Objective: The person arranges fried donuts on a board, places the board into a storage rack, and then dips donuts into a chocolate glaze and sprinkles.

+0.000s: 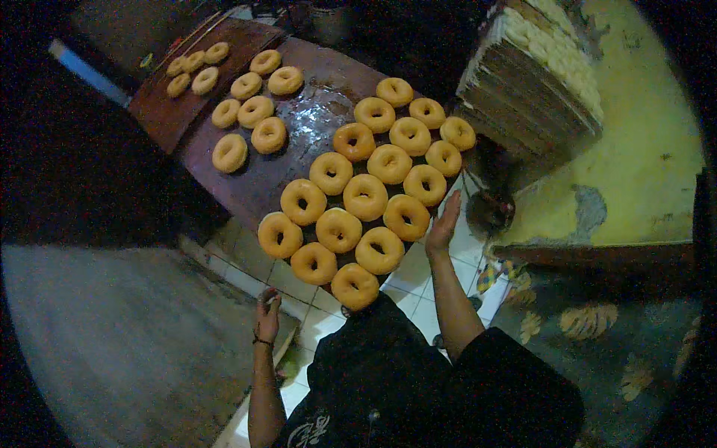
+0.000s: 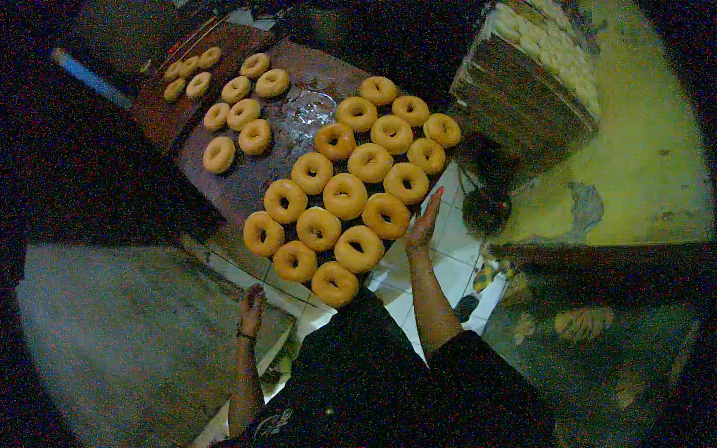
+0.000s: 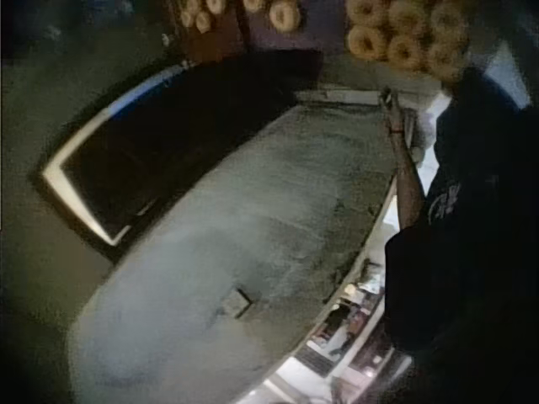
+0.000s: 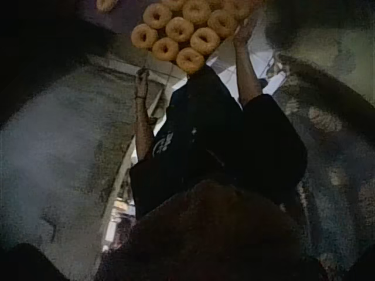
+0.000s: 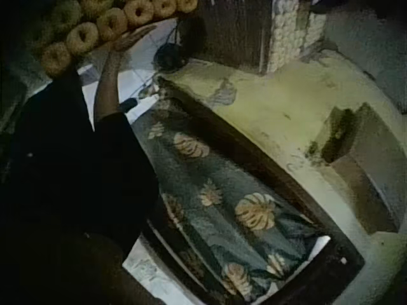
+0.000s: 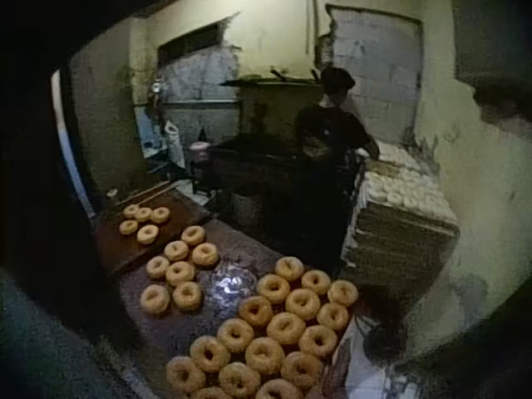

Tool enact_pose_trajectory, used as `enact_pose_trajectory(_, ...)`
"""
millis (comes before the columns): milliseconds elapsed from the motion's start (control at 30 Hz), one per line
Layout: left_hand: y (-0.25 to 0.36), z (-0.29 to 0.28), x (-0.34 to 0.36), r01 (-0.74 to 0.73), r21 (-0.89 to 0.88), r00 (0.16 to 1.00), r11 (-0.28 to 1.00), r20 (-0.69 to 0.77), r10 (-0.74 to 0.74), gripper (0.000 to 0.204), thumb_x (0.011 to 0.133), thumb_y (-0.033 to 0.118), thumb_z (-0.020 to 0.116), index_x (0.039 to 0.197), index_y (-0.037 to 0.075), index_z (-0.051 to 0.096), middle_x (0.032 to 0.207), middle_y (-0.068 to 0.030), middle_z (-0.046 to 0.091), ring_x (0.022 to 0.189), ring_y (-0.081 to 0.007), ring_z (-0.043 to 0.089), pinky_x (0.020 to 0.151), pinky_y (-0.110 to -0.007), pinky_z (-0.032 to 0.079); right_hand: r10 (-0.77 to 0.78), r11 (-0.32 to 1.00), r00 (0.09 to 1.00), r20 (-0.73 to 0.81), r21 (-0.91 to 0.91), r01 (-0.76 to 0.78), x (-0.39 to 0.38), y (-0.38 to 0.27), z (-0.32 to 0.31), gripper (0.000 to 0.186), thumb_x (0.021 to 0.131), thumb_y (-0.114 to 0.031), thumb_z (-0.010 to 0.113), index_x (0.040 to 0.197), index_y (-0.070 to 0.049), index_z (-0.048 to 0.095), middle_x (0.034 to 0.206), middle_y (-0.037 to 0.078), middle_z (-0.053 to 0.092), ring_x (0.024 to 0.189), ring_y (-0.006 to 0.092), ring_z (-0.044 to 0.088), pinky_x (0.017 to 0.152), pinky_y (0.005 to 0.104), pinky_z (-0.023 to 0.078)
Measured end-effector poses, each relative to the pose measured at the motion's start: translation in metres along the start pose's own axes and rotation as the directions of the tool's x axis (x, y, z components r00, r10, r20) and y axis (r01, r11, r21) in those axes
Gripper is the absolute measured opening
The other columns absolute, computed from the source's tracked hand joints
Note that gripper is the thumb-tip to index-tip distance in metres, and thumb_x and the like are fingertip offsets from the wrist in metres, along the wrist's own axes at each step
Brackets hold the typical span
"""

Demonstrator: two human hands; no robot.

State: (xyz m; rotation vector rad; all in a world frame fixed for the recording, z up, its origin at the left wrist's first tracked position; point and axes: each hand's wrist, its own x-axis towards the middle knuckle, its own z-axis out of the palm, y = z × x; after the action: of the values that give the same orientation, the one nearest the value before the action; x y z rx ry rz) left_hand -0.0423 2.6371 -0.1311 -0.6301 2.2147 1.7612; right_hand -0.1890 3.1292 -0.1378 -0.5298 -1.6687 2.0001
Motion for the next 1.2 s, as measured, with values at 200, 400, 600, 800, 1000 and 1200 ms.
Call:
enact_pose_trajectory(200, 0.053, -0.038, 0.030, -0.079, 0.118, 0.997, 0.990, 0.018, 0.077, 0.045, 0.100, 0.025, 0.065, 0.139, 0.006, 0.051, 0.132, -0.0069, 0.058, 0.116, -0.0181, 0.058, 0.097, -0.034, 0.049, -0.023, 0.978, 1.000, 0.006, -0.207, 0.023, -0.054, 0.001, 0.032, 0.073, 0.105, -0.058, 0.029, 0.164, -0.020, 0.008, 0.171, 0.008, 0.002, 0.157, 0.0260, 0.000, 0.125, 0.0518, 0.002)
enact_pose_trajectory(400, 0.147, -0.044, 0.094, -0.151, -0.030, 0.982, 0.988, -0.115, 0.146, 0.050, 0.098, 0.022, 0.067, 0.141, 0.005, 0.049, 0.136, -0.0093, 0.056, 0.125, -0.0226, 0.054, 0.107, -0.039, 0.044, 0.308, 0.930, 0.949, -0.069, 0.232, -0.285, -0.117, -0.021, 0.043, 0.063, 0.111, -0.045, 0.024, 0.163, -0.012, 0.013, 0.170, 0.007, 0.010, 0.156, 0.0251, 0.010, 0.125, 0.0419, 0.015)
enact_pose_trajectory(600, 0.238, -0.042, 0.256, -0.446, 0.810, 0.789, 0.382, 0.154, 0.595, 0.084, 0.081, 0.033, 0.083, 0.148, 0.005, 0.039, 0.142, -0.0219, 0.046, 0.137, -0.0386, 0.042, 0.113, -0.048, 0.038, 0.230, 0.953, 0.940, -0.252, 0.256, -0.164, -0.155, 0.023, 0.035, 0.062, 0.109, -0.050, 0.028, 0.161, -0.015, 0.022, 0.165, 0.009, 0.026, 0.150, 0.0282, 0.029, 0.122, 0.0503, 0.022)
enact_pose_trajectory(800, 0.266, -0.064, 0.413, -0.608, 0.648, 0.782, 0.459, 0.389, 0.488, 0.083, 0.084, 0.051, 0.075, 0.146, 0.005, 0.044, 0.138, -0.0239, 0.051, 0.132, -0.0404, 0.046, 0.110, -0.049, 0.040, 0.348, 0.928, 0.721, -0.600, 0.108, -0.358, -0.252, 0.006, -0.052, 0.067, 0.102, -0.052, 0.041, 0.160, -0.025, 0.022, 0.163, 0.012, 0.030, 0.145, 0.0309, 0.036, 0.113, 0.0638, 0.029)
enact_pose_trajectory(1000, 0.218, -0.090, 0.370, -0.594, 0.649, 0.803, 0.475, 0.508, 0.310, 0.064, 0.088, 0.044, 0.072, 0.130, 0.000, 0.056, 0.118, -0.0242, 0.059, 0.107, -0.0423, 0.057, 0.094, -0.047, 0.049, 0.526, 0.722, 0.266, -0.808, 0.258, -0.642, -0.448, 0.031, -0.049, 0.072, 0.099, -0.062, 0.043, 0.159, -0.026, 0.027, 0.160, 0.008, 0.033, 0.140, 0.0341, 0.041, 0.109, 0.0610, 0.031)
enact_pose_trajectory(1200, 0.215, -0.106, 0.273, -0.591, 0.424, 0.770, 0.686, 0.549, 0.325, 0.067, 0.089, 0.043, 0.071, 0.134, -0.003, 0.052, 0.121, -0.0243, 0.057, 0.111, -0.0418, 0.057, 0.096, -0.047, 0.048, 0.611, 0.584, 0.205, -0.765, 0.260, -0.769, -0.550, 0.061, -0.019, 0.082, 0.092, -0.072, 0.047, 0.158, -0.026, 0.031, 0.156, 0.012, 0.036, 0.134, 0.0352, 0.045, 0.092, 0.0600, 0.042)
